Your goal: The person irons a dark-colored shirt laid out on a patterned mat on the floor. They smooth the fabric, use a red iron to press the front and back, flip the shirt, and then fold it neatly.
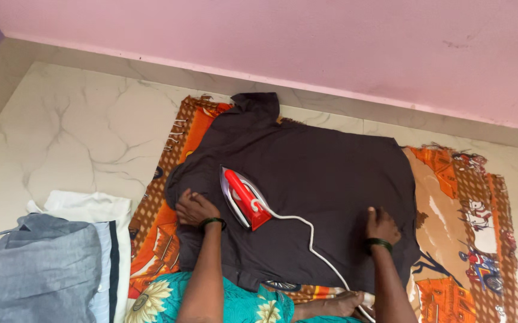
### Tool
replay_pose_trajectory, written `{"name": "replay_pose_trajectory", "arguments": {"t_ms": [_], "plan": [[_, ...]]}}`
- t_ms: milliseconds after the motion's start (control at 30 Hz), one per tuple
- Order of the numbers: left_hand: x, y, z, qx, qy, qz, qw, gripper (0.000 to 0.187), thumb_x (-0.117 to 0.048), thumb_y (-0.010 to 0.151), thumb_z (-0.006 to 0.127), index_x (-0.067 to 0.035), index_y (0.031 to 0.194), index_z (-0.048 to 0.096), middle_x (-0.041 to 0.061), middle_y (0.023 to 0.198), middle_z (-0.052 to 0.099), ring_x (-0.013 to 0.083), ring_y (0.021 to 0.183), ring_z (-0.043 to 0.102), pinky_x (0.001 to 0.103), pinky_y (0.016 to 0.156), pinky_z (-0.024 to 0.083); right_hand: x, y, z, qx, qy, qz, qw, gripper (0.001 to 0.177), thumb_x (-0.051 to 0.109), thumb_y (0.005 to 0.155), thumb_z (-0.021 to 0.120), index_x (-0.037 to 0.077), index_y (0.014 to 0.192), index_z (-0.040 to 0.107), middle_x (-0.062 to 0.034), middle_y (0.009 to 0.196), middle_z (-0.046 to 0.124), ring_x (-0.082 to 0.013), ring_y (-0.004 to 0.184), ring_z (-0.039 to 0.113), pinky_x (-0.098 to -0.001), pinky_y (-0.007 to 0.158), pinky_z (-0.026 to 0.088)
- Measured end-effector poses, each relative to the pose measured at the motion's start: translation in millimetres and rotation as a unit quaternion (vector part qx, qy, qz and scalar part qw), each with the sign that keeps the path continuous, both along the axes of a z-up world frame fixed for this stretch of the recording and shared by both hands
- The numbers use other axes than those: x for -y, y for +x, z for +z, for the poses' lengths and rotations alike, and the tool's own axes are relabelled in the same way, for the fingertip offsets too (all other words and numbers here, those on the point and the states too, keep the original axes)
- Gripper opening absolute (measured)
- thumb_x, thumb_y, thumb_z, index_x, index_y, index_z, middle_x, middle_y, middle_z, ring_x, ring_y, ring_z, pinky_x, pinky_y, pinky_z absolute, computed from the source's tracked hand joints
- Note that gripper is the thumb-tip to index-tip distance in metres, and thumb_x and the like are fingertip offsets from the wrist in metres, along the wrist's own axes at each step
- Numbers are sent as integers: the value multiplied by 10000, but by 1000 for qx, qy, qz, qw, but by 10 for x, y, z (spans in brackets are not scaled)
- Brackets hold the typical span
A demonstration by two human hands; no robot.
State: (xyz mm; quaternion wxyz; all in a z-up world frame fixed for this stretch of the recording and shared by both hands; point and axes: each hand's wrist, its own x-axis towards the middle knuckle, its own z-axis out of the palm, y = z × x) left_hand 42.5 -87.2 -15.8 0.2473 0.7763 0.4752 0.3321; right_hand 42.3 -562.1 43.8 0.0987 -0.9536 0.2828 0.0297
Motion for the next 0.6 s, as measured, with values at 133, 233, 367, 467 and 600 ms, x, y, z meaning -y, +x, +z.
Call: {"name": "replay_pose_trajectory", "arguments": {"t_ms": [133, 233, 367, 467, 600], "plan": [[-347, 557, 269, 54, 57, -151, 985, 271, -377, 1014, 617, -144, 1144, 664, 89, 1103, 668, 326, 1116, 601, 524, 927, 460, -1268, 7, 526, 213, 142, 302, 918, 569, 472, 1033, 538, 56, 1416, 599, -216, 1228, 703, -375, 1062, 698, -484, 903, 542], [-552, 1204, 330, -52, 16, -228, 972, 499, -451, 923, 703, -108, 1276, 618, 161, 1274, 620, 374, 1205, 562, 537, 979, 465, -2222, -1, 797, 89, 216, 379, 896, 708, 566, 926, 564, 188, 1517, 466, -168, 1280, 670, -351, 1068, 674, -482, 896, 526], [-737, 1880, 129, -227, -109, -283, 925, 843, -524, 836, 774, -128, 1497, 433, 181, 1519, 478, 405, 1364, 479, 518, 1103, 427, -3007, 27, 746, 71, 148, 491, 855, 751, 417, 859, 703, 223, 1516, 397, -192, 1240, 612, -406, 1040, 618, -506, 854, 505], [-855, 2175, -115, -183, -155, -315, 918, 1142, -469, 744, 888, -22, 1568, 237, 291, 1566, 357, 423, 1440, 391, 464, 1147, 396, -3118, -46, 507, 71, 109, 485, 865, 742, 192, 849, 702, 353, 1525, 441, -161, 1124, 618, -361, 977, 638, -481, 827, 527], [-945, 2406, -412, -217, -250, -325, 886, 1320, -411, 708, 923, -47, 1611, 32, 304, 1557, 326, 399, 1421, 398, 429, 1145, 383, -3046, -57, 241, 99, 146, 477, 861, 734, 136, 867, 692, 335, 1527, 439, -134, 1034, 613, -327, 920, 645, -480, 787, 531]]}}
